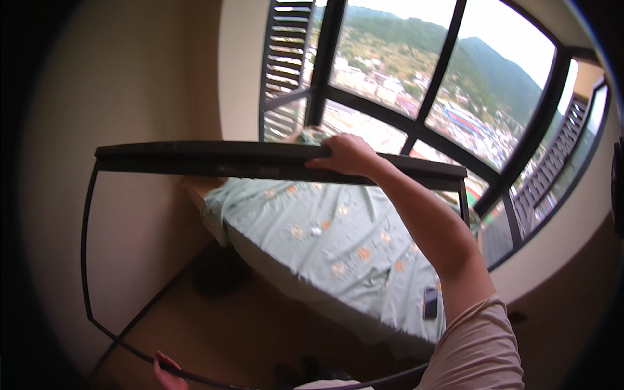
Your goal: The person disassembles and reassembles a large rectangular frame using a screwdriver. The person unscrews fasteners, separates the frame segments, and then aligns and screws the segments back together.
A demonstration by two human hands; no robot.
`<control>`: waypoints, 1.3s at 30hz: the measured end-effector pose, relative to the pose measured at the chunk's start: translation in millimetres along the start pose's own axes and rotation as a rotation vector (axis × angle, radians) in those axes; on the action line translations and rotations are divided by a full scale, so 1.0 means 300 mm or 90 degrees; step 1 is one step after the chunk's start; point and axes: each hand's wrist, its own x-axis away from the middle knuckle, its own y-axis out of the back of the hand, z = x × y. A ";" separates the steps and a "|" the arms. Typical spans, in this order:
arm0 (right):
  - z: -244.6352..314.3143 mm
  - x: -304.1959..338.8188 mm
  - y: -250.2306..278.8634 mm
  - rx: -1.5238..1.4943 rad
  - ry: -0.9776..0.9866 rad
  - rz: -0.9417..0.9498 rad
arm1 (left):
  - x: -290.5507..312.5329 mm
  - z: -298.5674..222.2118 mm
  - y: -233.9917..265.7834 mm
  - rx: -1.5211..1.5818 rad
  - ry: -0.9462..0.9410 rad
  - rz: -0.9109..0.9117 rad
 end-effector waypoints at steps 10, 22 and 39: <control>0.017 0.495 -0.065 -0.032 -0.127 0.000 | 0.000 -0.089 -0.125 -0.226 -0.049 -0.108; 0.243 1.132 -0.174 -0.011 -0.381 0.024 | -0.094 -0.278 -0.045 -0.294 0.158 -0.112; -0.087 1.830 -0.426 -0.006 -0.719 0.038 | -0.669 0.569 -0.314 -0.390 0.474 -0.073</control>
